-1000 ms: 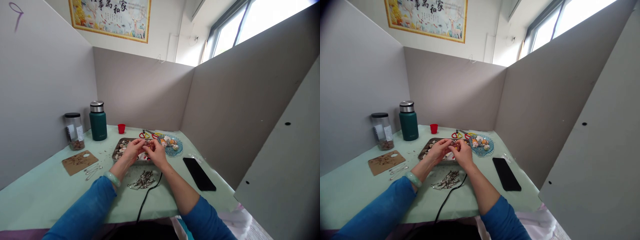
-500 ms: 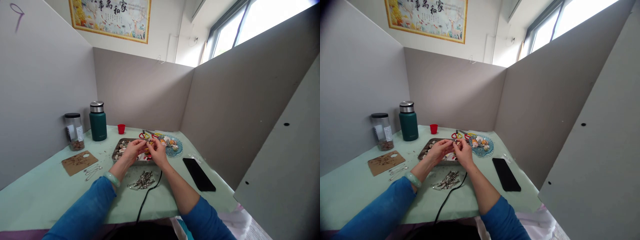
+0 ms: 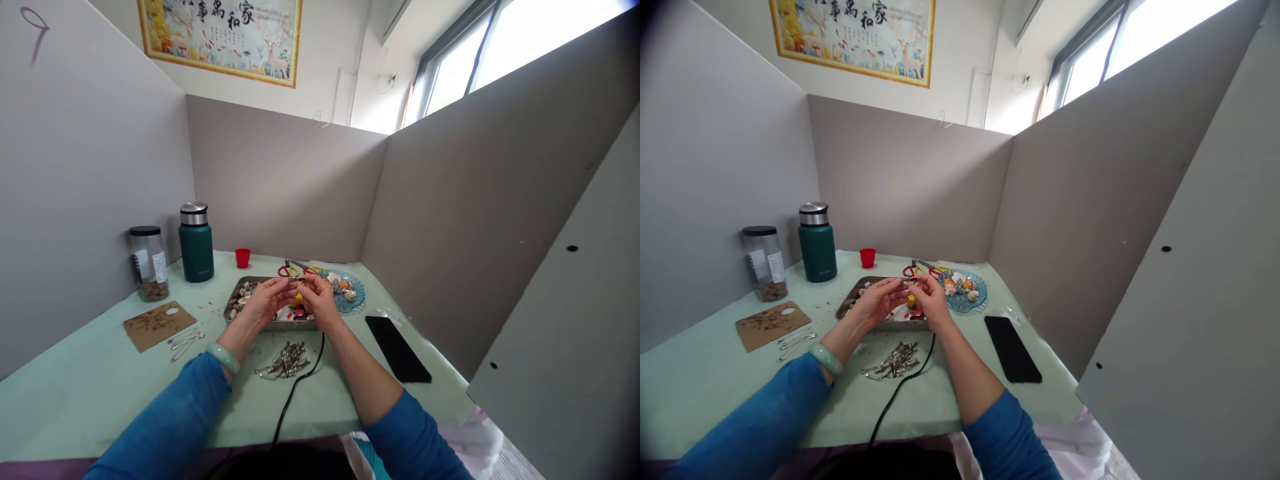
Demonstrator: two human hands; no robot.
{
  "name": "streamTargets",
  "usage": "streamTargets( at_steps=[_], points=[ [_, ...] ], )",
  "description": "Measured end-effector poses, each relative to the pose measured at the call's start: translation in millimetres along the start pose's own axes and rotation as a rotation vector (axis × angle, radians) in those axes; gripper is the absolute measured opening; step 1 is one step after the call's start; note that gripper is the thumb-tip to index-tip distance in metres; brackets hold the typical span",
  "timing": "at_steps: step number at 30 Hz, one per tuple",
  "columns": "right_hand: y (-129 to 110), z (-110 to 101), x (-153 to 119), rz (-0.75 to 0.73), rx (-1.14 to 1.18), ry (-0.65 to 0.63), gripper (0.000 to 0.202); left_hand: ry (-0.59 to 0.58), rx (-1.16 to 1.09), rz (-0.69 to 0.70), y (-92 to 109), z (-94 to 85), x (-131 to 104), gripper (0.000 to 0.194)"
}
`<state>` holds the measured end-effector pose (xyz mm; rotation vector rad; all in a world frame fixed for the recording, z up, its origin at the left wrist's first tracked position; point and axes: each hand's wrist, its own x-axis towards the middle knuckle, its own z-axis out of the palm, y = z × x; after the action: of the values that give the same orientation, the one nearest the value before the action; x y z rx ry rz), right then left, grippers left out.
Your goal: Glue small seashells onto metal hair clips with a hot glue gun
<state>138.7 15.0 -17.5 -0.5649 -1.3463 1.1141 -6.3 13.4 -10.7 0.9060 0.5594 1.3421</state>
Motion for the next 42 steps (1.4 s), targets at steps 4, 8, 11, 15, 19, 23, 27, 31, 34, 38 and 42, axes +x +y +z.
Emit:
streamTargets(
  at_steps=[4, 8, 11, 15, 19, 23, 27, 31, 34, 38, 42],
  points=[
    [0, 1, 0, 0.004, -0.066, 0.036, 0.032, -0.010, 0.030, 0.044, 1, 2.2, -1, 0.015],
    [-1, 2, 0, 0.020, -0.144, 0.074, 0.034, 0.016, 0.074, 0.044, 2, 5.0, -2, 0.019],
    [-1, 2, 0, 0.044, -0.142, 0.075, 0.036, 0.029, 0.085, 0.028, 3, 6.4, -4, 0.020],
    [-2, 2, 0, 0.085, -0.063, 0.027, 0.036, 0.017, 0.080, 0.007, 3, 7.1, -5, 0.017],
    [-2, 2, 0, 0.054, -0.085, 0.046, 0.035, 0.019, 0.079, -0.002, 3, 8.6, -5, 0.018],
    [3, 1, 1, -0.001, -0.168, 0.083, 0.035, 0.065, 0.113, 0.015, 4, 10.6, -6, 0.021],
    [10, -2, 2, -0.052, -0.229, 0.068, 0.033, 0.081, 0.147, 0.059, 4, 9.9, -6, 0.023],
    [15, -2, 2, -0.085, -0.317, 0.013, 0.031, 0.067, 0.151, 0.076, 3, 7.7, -5, 0.022],
    [16, -1, 2, -0.084, -0.347, 0.020, 0.030, 0.044, 0.147, 0.060, 3, 8.2, -5, 0.022],
    [16, 0, 1, -0.107, -0.386, 0.028, 0.028, 0.033, 0.176, 0.058, 4, 10.6, -5, 0.024],
    [14, 0, 1, -0.129, -0.419, 0.055, 0.025, 0.040, 0.238, 0.078, 5, 11.7, -6, 0.025]
  ],
)
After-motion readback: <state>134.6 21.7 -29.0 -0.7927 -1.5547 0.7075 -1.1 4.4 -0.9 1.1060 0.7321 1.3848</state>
